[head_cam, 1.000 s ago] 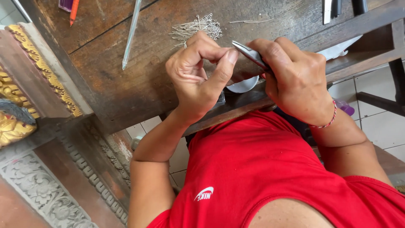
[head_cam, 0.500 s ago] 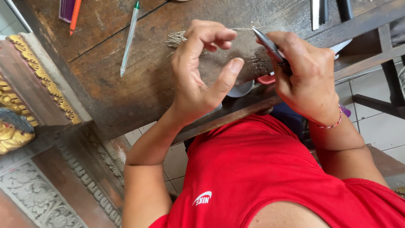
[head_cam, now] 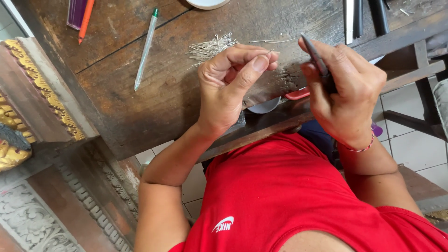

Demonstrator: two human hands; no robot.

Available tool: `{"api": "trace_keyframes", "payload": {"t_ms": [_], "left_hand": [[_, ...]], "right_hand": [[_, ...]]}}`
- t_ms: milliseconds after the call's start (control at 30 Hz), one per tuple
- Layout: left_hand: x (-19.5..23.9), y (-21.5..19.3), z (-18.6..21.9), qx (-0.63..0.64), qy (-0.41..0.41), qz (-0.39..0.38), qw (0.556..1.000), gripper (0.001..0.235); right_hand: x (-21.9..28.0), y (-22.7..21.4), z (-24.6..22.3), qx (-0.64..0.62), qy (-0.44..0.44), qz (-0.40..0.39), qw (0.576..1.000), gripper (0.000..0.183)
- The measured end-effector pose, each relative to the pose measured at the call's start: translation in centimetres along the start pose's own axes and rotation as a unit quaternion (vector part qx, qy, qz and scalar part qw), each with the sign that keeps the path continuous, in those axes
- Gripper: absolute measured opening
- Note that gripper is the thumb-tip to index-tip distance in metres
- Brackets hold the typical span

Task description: The person uses pliers to bend small metal wires into loops one by one. They pick up each wire, bend it with the pliers, and place the finished piece on the table. The process is repeated continuously throughout the clip.

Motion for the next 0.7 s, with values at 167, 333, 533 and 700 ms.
{"api": "trace_keyframes", "payload": {"t_ms": [167, 333, 533, 700], "left_hand": [[0.4, -0.7, -0.1, 0.057, -0.026, -0.004, 0.998, 0.008], [0.6, -1.0, 0.0, 0.092, -0.048, -0.015, 0.994, 0.009], [0.5, -0.6, 1.2, 0.157, -0.022, -0.076, 0.984, 0.008], [0.6, -0.9, 2.0, 0.143, -0.04, -0.088, 0.985, 0.01]], "right_hand": [[-0.8, 0.1, -0.8, -0.159, 0.01, -0.103, 0.982, 0.018], [-0.9, 0.8, -0.5, -0.288, 0.077, -0.211, 0.931, 0.027], [-0.8, 1.1, 0.4, -0.472, 0.108, -0.28, 0.829, 0.03], [-1.0, 1.2, 0.5, -0.59, 0.06, -0.311, 0.743, 0.032]]}}
Point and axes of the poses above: each hand's wrist, its own x-axis away from the middle knuckle, its own y-axis out of the palm, z = x × y, the point moved 1 cm from there along -x, towards the middle knuckle, and after that the axes turned 14 degrees about -z, right-handed, at the moved point
